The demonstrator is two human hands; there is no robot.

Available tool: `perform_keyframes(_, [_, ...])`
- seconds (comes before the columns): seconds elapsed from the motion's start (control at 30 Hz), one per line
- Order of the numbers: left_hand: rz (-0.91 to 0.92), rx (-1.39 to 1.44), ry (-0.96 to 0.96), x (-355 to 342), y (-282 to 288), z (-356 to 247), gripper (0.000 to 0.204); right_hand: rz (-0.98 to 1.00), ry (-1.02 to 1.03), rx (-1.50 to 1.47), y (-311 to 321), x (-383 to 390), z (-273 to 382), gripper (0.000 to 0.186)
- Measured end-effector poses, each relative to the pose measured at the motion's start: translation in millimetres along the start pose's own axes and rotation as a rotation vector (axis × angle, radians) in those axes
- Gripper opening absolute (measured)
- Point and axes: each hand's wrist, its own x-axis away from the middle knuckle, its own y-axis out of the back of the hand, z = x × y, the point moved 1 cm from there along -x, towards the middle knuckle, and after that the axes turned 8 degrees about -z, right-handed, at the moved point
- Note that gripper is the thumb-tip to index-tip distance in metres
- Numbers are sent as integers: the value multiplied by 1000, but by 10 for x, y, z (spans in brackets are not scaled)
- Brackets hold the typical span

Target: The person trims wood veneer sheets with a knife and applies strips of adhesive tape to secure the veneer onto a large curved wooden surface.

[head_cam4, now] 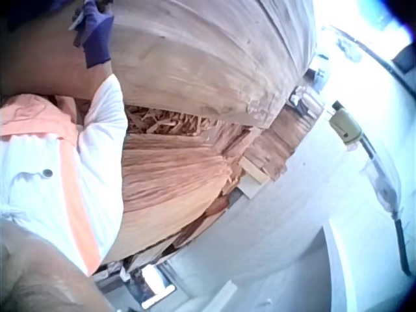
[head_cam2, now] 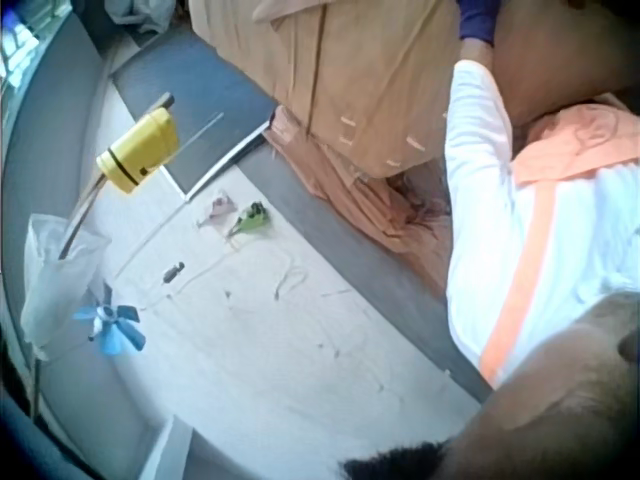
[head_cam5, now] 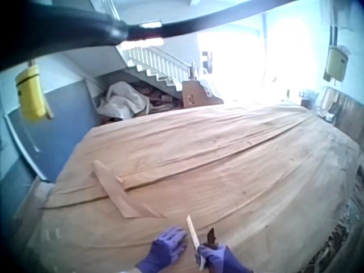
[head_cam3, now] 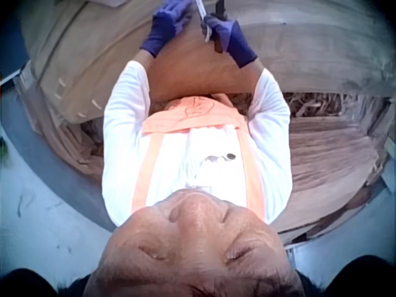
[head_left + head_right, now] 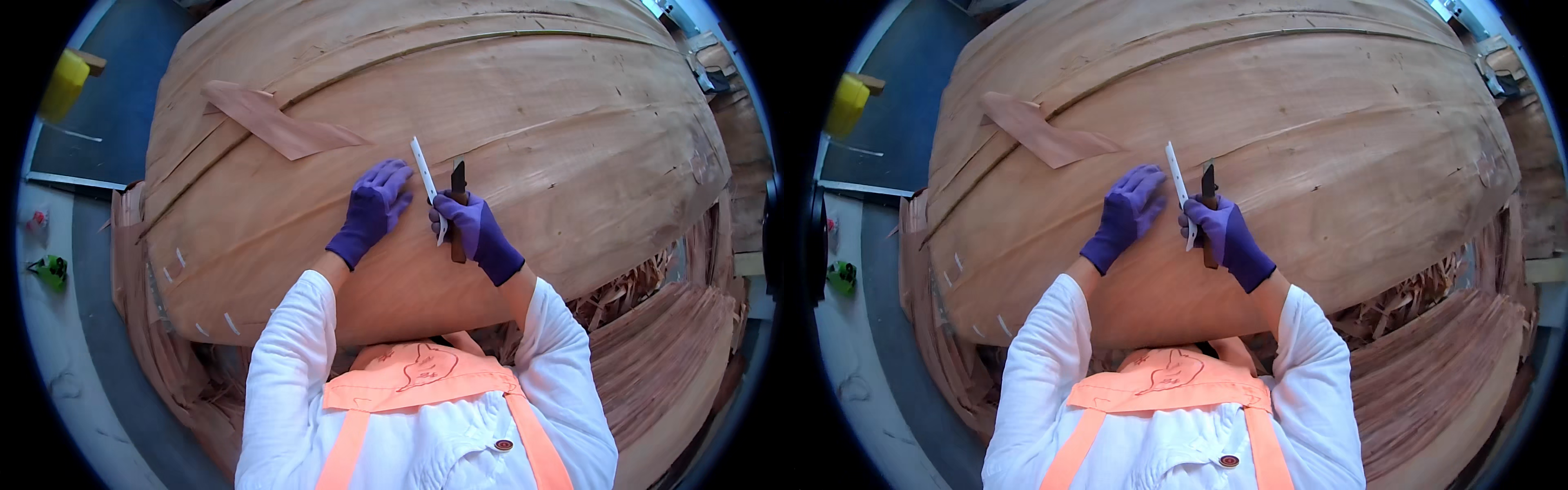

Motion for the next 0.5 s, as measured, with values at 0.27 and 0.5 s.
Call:
perform_keyframes(0.27, [-25, 20, -43, -130, -30, -36, 41, -138, -15, 148, -31, 214, -54, 19])
perform_keyframes(0.5, [152, -326, -271, -104, -64, -11, 48, -178, 32, 313, 4, 244, -43, 19])
